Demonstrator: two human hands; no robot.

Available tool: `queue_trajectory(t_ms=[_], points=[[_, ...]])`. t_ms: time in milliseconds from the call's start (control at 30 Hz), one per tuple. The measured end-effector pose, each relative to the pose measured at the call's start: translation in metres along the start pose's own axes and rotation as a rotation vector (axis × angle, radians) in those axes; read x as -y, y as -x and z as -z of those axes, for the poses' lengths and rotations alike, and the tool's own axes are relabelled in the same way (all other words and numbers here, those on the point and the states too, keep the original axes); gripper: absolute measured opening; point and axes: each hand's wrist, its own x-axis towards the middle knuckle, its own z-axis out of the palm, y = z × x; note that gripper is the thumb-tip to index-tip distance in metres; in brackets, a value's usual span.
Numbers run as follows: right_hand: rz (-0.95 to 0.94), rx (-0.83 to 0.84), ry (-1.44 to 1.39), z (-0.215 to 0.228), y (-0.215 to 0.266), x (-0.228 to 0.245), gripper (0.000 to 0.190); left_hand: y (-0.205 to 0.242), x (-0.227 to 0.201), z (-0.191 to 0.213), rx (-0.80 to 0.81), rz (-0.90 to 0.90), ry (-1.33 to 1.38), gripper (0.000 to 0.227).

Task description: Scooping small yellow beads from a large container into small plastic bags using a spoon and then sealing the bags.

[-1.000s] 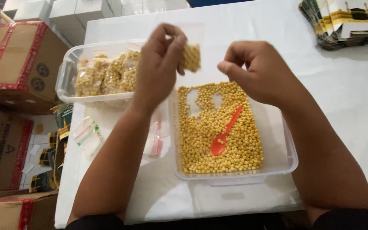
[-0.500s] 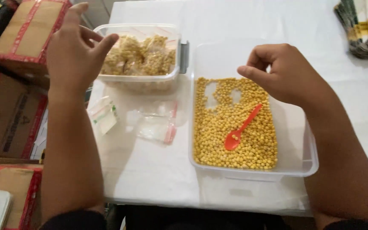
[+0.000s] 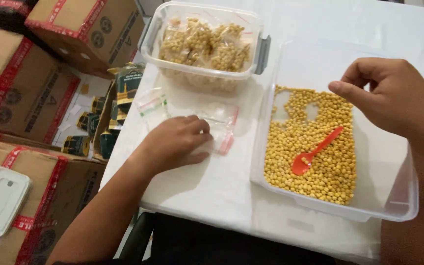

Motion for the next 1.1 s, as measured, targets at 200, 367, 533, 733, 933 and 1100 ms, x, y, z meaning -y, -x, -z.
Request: queue_trajectory(t_ms=[200, 367, 533, 733, 933, 1100], points=[[0.063, -0.036, 0.061, -0.005, -0.003, -0.012, 0.032, 0.009, -0.004, -0.009, -0.106, -0.076, -0.139, 0.015], [0.062, -0.061, 0.049, -0.005, -0.001, -0.015, 0.031, 0.001, -0.009, 0.015, -0.117, 0.054, 0.225, 0.006], [0.18, -0.113, 0.045, 0.005, 0.006, -0.011, 0.02, -0.034, -0.015, 0.073, -0.282, 0.076, 0.397, 0.008], [0.391, 0.023, -0.035, 0.033, 0.038, 0.043, 0.029, -0.126, -0.034, 0.101, -0.39, -0.045, 0.57, 0.005], [0.361, -0.195, -0.054, 0.037, 0.049, 0.054, 0.008, -0.194, -0.047, 0.097, -0.421, -0.137, 0.653, 0.009], [0.306, -0.296, -0.125, 0.033, 0.041, 0.05, 0.004, -0.208, -0.05, 0.088, -0.481, -0.114, 0.684, 0.007]])
